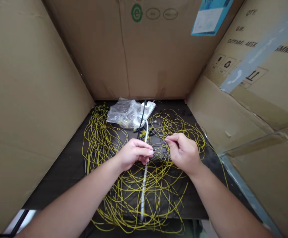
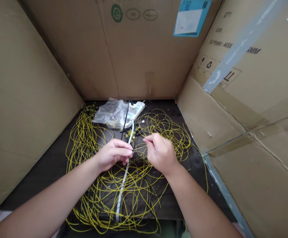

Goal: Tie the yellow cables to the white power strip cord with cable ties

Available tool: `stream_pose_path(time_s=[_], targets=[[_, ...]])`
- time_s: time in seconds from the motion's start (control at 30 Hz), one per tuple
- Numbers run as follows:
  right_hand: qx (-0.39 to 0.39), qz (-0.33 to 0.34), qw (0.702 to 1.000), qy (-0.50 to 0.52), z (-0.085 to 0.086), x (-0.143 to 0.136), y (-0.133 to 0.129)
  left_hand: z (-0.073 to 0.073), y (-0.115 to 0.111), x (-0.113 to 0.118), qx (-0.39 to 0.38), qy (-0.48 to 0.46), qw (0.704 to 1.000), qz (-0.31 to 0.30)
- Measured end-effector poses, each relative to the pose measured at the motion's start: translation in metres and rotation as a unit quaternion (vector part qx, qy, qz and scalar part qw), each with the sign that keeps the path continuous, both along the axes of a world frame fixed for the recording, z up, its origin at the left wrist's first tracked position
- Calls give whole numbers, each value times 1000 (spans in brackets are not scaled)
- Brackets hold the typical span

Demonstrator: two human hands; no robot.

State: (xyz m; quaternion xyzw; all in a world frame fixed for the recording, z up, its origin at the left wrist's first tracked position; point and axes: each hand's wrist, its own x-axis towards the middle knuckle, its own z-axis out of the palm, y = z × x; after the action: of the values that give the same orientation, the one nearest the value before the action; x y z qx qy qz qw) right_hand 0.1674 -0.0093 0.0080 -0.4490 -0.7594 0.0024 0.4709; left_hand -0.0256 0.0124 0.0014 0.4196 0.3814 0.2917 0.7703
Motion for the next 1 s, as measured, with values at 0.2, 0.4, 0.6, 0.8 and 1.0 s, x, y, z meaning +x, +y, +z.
stream_pose_path(time_s=[0.2, 0.4, 0.6, 0.8, 1.0], targets=[[6, -12, 1000, -16, 2, 4, 1, 0, -2, 1, 5, 17, 1000, -3], [15, -10, 999, -36, 3, 9, 1, 0, -2, 1, 8, 30, 999, -18], [0, -38, 999, -12, 4, 16, 5, 3, -2, 1, -13, 29, 999, -21], [-12, -52, 998, 27, 3, 18, 10, 3, -1, -2, -33, -11, 999, -17], [53, -3, 998, 25, 13, 5, -3, 1, 0, -2, -39, -30, 998, -23]])
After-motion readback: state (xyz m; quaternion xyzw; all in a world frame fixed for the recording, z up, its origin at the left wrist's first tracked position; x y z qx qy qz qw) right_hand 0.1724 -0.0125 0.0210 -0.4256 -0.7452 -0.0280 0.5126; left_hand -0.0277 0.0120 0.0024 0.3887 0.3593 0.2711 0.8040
